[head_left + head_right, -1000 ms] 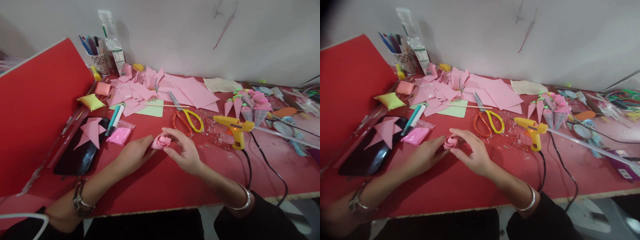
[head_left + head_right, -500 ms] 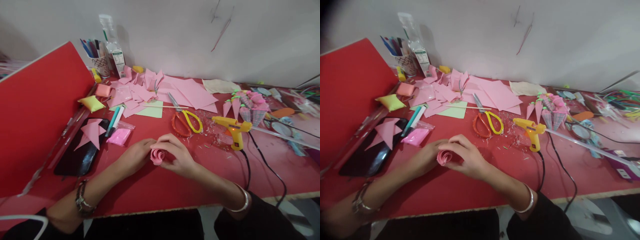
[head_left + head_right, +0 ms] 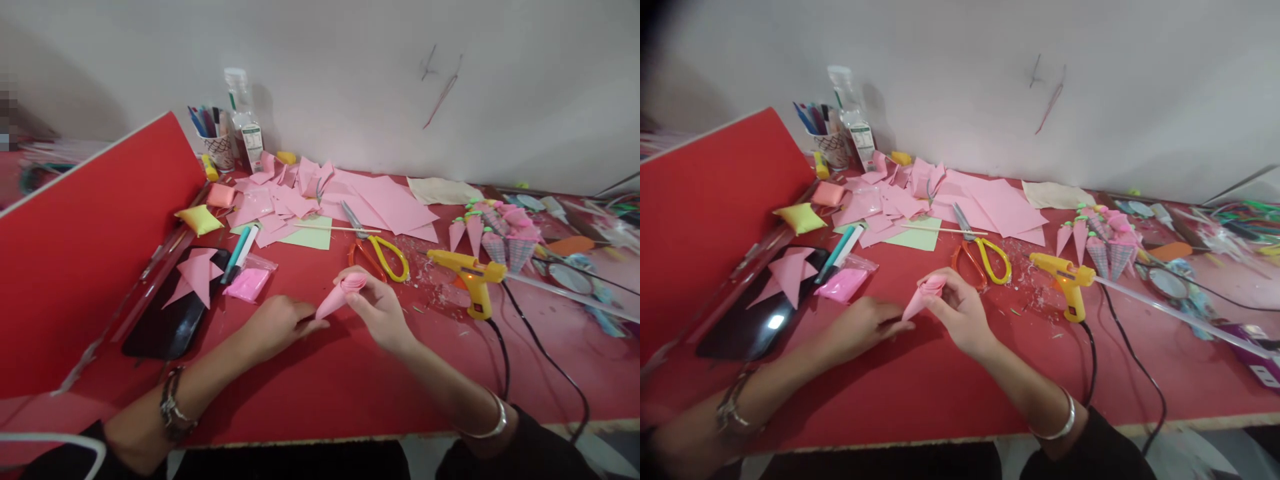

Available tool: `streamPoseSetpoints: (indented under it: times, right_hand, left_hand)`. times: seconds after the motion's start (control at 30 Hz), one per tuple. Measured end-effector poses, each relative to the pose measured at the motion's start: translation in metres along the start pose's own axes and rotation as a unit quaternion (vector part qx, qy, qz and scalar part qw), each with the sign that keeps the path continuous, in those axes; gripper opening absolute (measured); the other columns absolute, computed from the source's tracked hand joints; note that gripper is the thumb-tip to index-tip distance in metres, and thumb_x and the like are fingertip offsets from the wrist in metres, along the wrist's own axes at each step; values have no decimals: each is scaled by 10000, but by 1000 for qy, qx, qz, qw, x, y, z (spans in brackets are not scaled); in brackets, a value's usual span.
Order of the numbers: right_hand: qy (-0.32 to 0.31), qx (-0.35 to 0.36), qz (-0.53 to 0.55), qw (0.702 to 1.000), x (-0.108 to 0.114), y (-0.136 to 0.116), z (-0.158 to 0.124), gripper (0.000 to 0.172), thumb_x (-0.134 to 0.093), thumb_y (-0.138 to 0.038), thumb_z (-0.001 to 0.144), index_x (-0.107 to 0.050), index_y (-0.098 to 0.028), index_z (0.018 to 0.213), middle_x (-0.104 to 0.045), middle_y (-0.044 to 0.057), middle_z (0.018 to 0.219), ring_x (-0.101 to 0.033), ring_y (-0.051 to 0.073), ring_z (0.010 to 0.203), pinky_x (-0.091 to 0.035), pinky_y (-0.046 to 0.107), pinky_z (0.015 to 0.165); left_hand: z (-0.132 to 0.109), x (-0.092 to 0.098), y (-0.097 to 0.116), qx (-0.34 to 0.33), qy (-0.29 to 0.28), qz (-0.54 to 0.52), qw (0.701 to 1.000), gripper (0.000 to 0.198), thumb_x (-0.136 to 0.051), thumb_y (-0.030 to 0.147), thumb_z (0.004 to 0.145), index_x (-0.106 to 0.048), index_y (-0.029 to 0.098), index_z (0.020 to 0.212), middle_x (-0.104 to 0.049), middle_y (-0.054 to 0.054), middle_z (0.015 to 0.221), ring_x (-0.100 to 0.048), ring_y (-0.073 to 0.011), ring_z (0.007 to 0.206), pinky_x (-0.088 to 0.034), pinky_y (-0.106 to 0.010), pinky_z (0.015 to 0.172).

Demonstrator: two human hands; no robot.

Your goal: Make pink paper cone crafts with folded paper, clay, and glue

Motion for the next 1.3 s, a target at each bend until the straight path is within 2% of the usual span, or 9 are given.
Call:
streamPoseSetpoints:
  times: [0.13,0.2,0.37,0.5,0.6,0.73,0.9,1.07,1.3]
  right_hand:
    - [27,-78,39,996,5,16,1,144,-528,-323,721,-514,-180,706,-526,-7,711,-499,94,659,-419,220,634]
    - [38,-126,33,991,9,23,1,185,-509,-353,719,-490,-176,666,-490,-24,641,-460,85,599,-397,211,594]
    - [4,-217,-62,974,9,33,3,245,-504,-386,687,-461,-160,602,-409,-34,584,-393,78,548,-338,216,540]
    - [-11,-230,-98,968,7,36,3,251,-488,-373,696,-530,-139,774,-452,-11,672,-402,80,559,-333,220,528]
    - [11,-215,-113,970,10,36,1,315,-470,-341,712,-511,-140,951,-459,9,781,-385,62,520,-337,220,504]
    - [32,-168,-137,976,12,30,0,275,-447,-313,742,-501,-154,960,-434,1,786,-352,50,489,-334,211,481]
    - [29,-100,-159,982,9,21,-1,173,-440,-227,764,-512,-171,911,-441,-6,758,-394,61,529,-362,201,506]
    - [0,-20,-187,982,1,10,-2,137,-443,-159,761,-518,-178,875,-454,9,790,-444,75,605,-402,205,557]
    - [-15,31,-205,978,-3,1,-1,118,-431,-127,765,-511,-174,838,-480,19,776,-469,89,638,-419,221,571]
  left_hand:
    - [0,5,3,-31,-30,72,996,420,-403,413,833,-578,147,560,-597,-4,491,-493,-107,421,-240,-211,416]
    - [-1,17,2,-40,-13,134,990,401,-394,438,824,-599,158,623,-632,-15,554,-544,-140,483,-281,-226,446]
    - [-9,63,-24,107,143,290,940,416,-315,418,842,-608,144,735,-636,-57,638,-582,-189,614,-350,-265,522]
    - [-13,68,-37,201,135,361,900,522,-374,498,792,-550,53,1000,-617,-140,800,-573,-268,758,-376,-300,550]
    - [-15,62,-46,253,95,365,891,608,-404,504,777,-451,20,1142,-602,-166,850,-565,-285,782,-397,-323,600]
    - [-15,52,-54,259,52,342,902,547,-460,427,775,-448,23,1143,-607,-172,859,-568,-296,810,-419,-358,659]
    - [-9,41,-55,183,73,263,945,451,-508,370,756,-467,85,1102,-593,-145,1008,-544,-259,958,-434,-343,776]
    - [-6,36,-58,176,72,239,952,484,-514,381,753,-451,57,1107,-587,-164,1017,-557,-251,945,-454,-340,767]
    - [-2,33,-60,169,77,185,965,432,-498,375,767,-450,104,1100,-601,-136,996,-569,-247,919,-467,-345,743]
Point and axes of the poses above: each hand's wrist, its own z-axis towards the middle knuckle, its own x-axis out of the back of the hand, y = z × x, the point moved 7 cm from there along z, towards the middle knuckle
